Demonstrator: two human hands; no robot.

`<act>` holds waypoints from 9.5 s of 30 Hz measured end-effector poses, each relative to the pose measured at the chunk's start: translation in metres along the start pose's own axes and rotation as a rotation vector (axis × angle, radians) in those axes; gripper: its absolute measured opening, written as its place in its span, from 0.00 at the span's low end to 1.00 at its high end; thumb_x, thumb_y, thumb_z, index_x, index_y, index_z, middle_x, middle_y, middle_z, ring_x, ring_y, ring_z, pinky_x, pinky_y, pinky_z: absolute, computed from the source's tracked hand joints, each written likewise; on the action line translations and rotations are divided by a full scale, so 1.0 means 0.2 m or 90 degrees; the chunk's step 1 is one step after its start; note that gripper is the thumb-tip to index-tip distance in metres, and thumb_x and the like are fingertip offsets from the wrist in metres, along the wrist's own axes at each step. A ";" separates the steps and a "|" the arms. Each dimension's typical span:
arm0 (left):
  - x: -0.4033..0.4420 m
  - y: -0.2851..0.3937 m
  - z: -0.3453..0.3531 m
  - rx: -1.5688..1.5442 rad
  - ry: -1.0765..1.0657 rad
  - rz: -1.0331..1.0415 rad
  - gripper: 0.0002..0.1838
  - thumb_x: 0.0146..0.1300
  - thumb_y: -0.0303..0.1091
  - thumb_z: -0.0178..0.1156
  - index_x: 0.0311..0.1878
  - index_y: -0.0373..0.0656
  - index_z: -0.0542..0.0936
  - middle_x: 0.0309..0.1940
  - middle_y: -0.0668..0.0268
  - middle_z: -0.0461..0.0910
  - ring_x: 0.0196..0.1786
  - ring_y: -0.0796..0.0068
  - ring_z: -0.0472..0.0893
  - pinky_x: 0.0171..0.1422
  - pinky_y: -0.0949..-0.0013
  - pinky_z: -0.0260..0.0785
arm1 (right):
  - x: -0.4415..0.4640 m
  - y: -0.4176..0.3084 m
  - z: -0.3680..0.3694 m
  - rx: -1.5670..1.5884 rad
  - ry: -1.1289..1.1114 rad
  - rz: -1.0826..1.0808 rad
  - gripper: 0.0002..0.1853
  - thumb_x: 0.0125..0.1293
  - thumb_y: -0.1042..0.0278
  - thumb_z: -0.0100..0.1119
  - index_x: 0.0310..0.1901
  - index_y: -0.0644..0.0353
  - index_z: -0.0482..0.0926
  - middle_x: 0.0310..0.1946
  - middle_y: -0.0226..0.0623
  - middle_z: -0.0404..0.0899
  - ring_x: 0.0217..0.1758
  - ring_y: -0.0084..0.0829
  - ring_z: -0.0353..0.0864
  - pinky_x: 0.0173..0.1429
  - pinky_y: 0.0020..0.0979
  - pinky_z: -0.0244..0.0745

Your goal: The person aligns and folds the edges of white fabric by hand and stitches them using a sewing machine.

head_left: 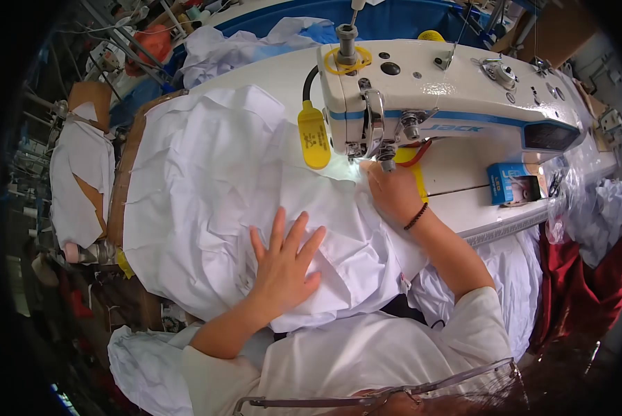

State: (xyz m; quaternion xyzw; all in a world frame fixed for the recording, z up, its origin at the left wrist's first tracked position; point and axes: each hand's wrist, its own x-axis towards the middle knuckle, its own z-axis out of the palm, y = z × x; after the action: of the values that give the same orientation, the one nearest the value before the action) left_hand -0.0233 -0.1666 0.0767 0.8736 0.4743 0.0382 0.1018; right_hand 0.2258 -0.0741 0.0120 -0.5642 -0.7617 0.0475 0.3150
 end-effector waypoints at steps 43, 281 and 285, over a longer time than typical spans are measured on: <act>0.59 -0.14 0.23 -0.108 0.216 0.163 0.22 0.51 0.28 0.64 0.52 0.44 0.75 0.60 0.68 0.74 0.56 0.61 0.71 0.60 0.58 0.65 | -0.05 -0.02 -0.02 -0.015 -0.016 -0.260 0.16 0.51 0.74 0.55 0.44 0.63 0.79 0.48 0.36 0.79 0.50 0.35 0.77 0.56 0.37 0.68; 0.46 -0.11 0.25 -0.062 0.175 0.149 0.35 0.47 0.49 0.69 0.59 0.49 0.72 0.63 0.63 0.67 0.70 0.63 0.61 0.72 0.41 0.48 | -0.78 -0.33 -0.13 0.239 -0.054 -0.294 0.15 0.43 0.75 0.62 0.37 0.64 0.78 0.36 0.37 0.75 0.44 0.37 0.77 0.57 0.40 0.77; 0.57 -0.18 0.26 -0.067 0.178 0.135 0.36 0.46 0.48 0.70 0.58 0.43 0.69 0.62 0.61 0.67 0.69 0.62 0.62 0.71 0.47 0.52 | -0.68 -0.31 -0.13 0.222 -0.054 -0.285 0.13 0.44 0.77 0.61 0.36 0.64 0.77 0.35 0.37 0.75 0.43 0.37 0.77 0.56 0.40 0.76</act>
State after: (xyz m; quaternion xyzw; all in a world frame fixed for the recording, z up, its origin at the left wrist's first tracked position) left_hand 0.0173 -0.0597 0.0156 0.8983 0.3864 0.1949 0.0758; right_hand 0.2104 -0.2251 0.0000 -0.3170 -0.8602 0.1306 0.3776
